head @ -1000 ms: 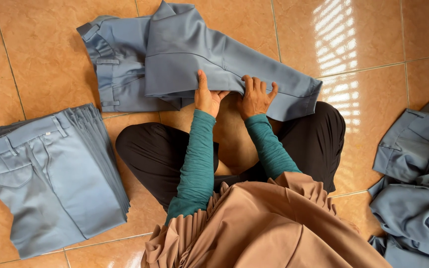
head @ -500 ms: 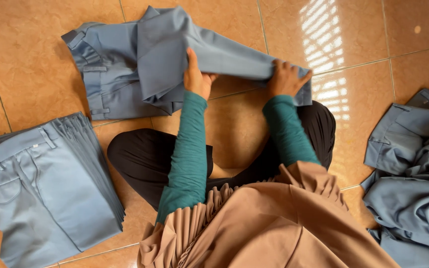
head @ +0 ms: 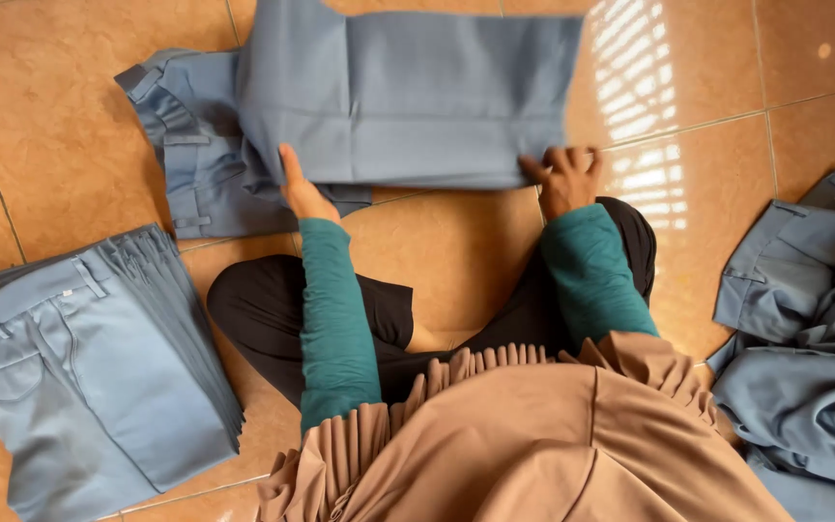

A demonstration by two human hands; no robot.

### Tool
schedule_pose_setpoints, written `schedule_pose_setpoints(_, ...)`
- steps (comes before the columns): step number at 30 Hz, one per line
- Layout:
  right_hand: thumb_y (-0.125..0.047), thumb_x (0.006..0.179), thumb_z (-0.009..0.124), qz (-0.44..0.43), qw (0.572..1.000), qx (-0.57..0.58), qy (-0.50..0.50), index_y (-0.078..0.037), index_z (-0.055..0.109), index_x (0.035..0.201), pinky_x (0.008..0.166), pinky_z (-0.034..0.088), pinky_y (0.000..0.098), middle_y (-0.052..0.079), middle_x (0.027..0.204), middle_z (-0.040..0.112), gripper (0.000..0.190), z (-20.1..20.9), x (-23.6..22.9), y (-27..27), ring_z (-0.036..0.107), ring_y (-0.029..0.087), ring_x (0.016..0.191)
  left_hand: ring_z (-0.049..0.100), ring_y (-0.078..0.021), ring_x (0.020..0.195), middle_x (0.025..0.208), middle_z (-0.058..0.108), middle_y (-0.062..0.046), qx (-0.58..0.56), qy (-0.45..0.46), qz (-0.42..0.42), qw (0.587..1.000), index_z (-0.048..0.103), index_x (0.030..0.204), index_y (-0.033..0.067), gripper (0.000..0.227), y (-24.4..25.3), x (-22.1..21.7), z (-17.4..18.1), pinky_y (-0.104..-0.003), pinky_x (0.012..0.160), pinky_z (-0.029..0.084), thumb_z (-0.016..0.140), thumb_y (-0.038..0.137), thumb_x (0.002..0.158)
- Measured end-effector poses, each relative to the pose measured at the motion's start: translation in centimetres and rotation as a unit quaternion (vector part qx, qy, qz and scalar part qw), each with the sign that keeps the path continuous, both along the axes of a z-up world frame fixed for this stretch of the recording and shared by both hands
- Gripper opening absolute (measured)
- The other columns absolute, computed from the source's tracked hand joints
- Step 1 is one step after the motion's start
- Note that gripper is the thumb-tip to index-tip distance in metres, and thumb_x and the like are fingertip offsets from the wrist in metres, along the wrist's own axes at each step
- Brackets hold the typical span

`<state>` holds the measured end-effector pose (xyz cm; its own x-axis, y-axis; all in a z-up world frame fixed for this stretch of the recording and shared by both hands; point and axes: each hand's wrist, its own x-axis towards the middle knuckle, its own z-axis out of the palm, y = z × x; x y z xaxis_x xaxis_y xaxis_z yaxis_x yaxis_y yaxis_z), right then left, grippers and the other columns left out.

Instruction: The person is folding blue trousers on a tiled floor and placing them into a stack.

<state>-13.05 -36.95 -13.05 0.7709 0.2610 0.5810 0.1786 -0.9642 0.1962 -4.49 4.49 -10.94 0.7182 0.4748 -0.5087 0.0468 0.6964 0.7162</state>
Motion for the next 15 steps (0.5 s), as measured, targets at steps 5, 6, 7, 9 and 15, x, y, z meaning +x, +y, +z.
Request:
schedule_pose_setpoints(5,-0.011,0.097,0.058,-0.164,0.872,0.035,0.459,-0.052,0.072,0.119,0.11,0.025,0.0563,-0.006,0.118,0.066,0.049,-4.9,-0.8,-1.1,0.052,0.021,0.119,0.047,-0.0297,0.139,0.141,0.059,-0.006,0.024,0.121,0.046,0.991,0.062,0.139,0.0182,0.064,4.7,-1.4,-8.6,-0.064,0.118,0.033,0.094,0.035,0.087)
schedule_pose_setpoints(6,-0.011,0.097,0.058,-0.164,0.874,0.036,0.455,-0.052,0.072,0.119,0.11,0.025,0.0563,-0.006,0.118,0.066,0.049,-5.1,-0.2,-1.6,0.052,0.021,0.119,0.047,-0.0297,0.139,0.141,0.059,-0.006,0.024,0.117,0.046,0.992,0.062,0.139,0.0182,0.064,4.7,-0.9,-9.3,-0.064,0.118,0.033,0.094,0.035,0.087)
schedule_pose_setpoints(7,-0.016,0.098,0.056,-0.208,0.861,0.098,0.454,-0.051,0.07,0.12,0.1,0.039,0.0554,-0.005,0.123,0.063,0.044,-5.4,0.2,-2.0,0.057,0.025,0.115,0.047,-0.0337,0.137,0.142,0.056,-0.01,0.036,0.12,0.07,0.99,0.058,0.142,0.0148,0.066,4.8,-0.7,-10.2,-0.066,0.113,0.037,0.093,0.027,0.087)
schedule_pose_setpoints(9,-0.02,0.099,0.055,-0.251,0.841,0.162,0.451,-0.05,0.069,0.122,0.091,0.053,0.0546,-0.004,0.129,0.059,0.04,-5.3,1.0,-2.1,0.062,0.029,0.111,0.048,-0.0377,0.136,0.143,0.053,-0.014,0.051,0.123,0.093,0.987,0.054,0.144,0.0115,0.068,3.7,-1.2,-9.0,-0.069,0.108,0.041,0.092,0.019,0.088)
schedule_pose_setpoints(15,-0.055,0.087,0.081,-0.337,0.811,0.291,0.379,-0.018,0.053,0.133,0.094,0.053,0.063,0.006,0.128,0.05,0.065,-2.3,2.3,1.5,0.049,0.034,0.123,0.052,-0.034,0.114,0.127,0.042,-0.019,0.532,0.043,0.117,0.838,0.04,0.136,0.0044,0.063,-2.7,-6.9,-4.8,-0.044,0.1,0.049,0.073,0.0,0.082)
